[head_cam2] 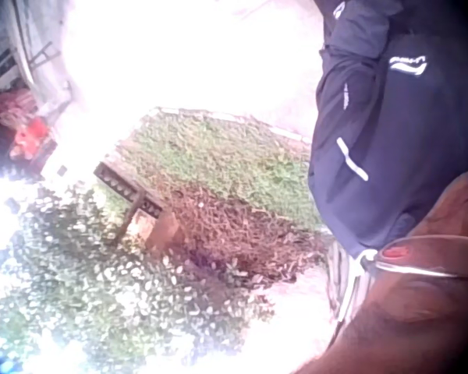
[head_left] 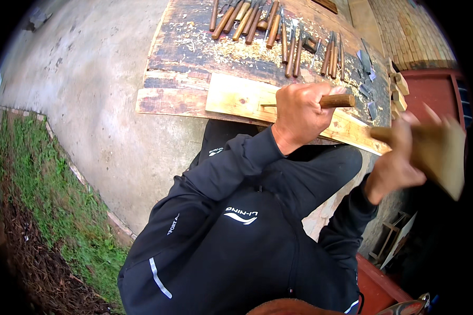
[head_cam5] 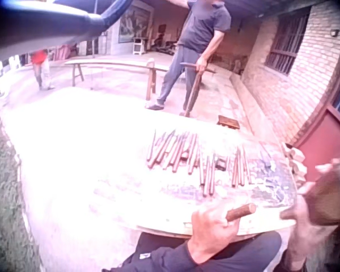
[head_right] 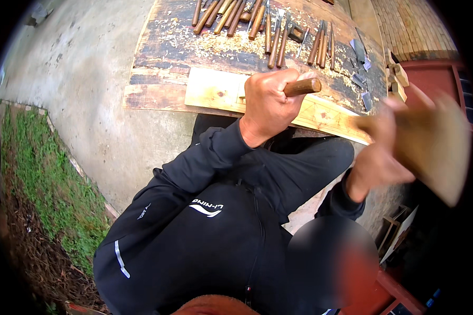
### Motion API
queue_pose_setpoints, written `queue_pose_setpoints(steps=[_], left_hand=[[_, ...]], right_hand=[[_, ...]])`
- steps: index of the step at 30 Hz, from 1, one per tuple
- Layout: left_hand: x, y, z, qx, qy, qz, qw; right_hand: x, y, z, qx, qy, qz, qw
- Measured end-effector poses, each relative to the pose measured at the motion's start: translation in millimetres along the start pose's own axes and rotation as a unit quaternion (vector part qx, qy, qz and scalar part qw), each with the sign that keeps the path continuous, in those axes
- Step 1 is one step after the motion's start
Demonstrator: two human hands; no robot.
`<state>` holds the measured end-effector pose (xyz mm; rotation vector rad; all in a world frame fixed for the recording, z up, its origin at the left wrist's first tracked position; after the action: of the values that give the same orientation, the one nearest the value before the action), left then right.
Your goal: The person carves a wooden board by placing a chisel on marked lines and striking it with a wooden mallet.
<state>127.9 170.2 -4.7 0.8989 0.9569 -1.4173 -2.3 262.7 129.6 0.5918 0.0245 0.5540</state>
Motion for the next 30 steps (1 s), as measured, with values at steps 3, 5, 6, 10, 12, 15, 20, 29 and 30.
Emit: queue_pose_setpoints(steps=[3, 5, 6, 10, 12, 15, 20, 29, 30], left_hand=[[2, -1, 2, -0.010, 0.000, 0.005, 1.000], [10, -1, 0, 0.080, 0.007, 0.013, 0.997], [15, -2, 5, 0.129, 0.016, -0.008, 0.992], [32, -3, 12, 0.398, 0.152, -0.196, 0.883], [31, 1, 16, 0.425, 0.143, -0.182, 0.875], [29, 7, 23, 0.323, 0.097, -0.124, 0.933], [21, 18, 37, 0.237, 0.143, -0.059, 0.959], [13, 12, 30, 0.173, 0.098, -0.055, 0.978], [12, 12, 30, 0.161, 0.096, -0.067, 0.980]], right_hand=[[1, -35, -3, 0.152, 0.017, -0.157, 0.976], [-3, -32, -4, 0.135, 0.052, -0.174, 0.974], [-4, -33, -2, 0.135, 0.055, -0.171, 0.974], [-4, -30, 2, 0.137, 0.091, -0.162, 0.973], [0, -30, 9, 0.135, 0.116, -0.177, 0.968], [5, -34, 18, 0.130, 0.095, -0.192, 0.968], [-6, -6, 23, -0.026, 0.012, -0.090, 0.996], [-24, 40, 46, -0.325, -0.101, 0.208, 0.917], [-25, 40, 44, -0.343, -0.105, 0.227, 0.905]])
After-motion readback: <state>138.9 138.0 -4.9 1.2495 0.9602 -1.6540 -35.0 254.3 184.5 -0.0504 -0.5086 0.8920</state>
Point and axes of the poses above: each hand's wrist, its own z-axis towards the middle knuckle, its own y-axis out of the back of the hand, x = y × z, the point moved 4 cm from there along z, towards the middle knuckle, and after that the axes turned 11 degrees about y, right-handed, at the moved point
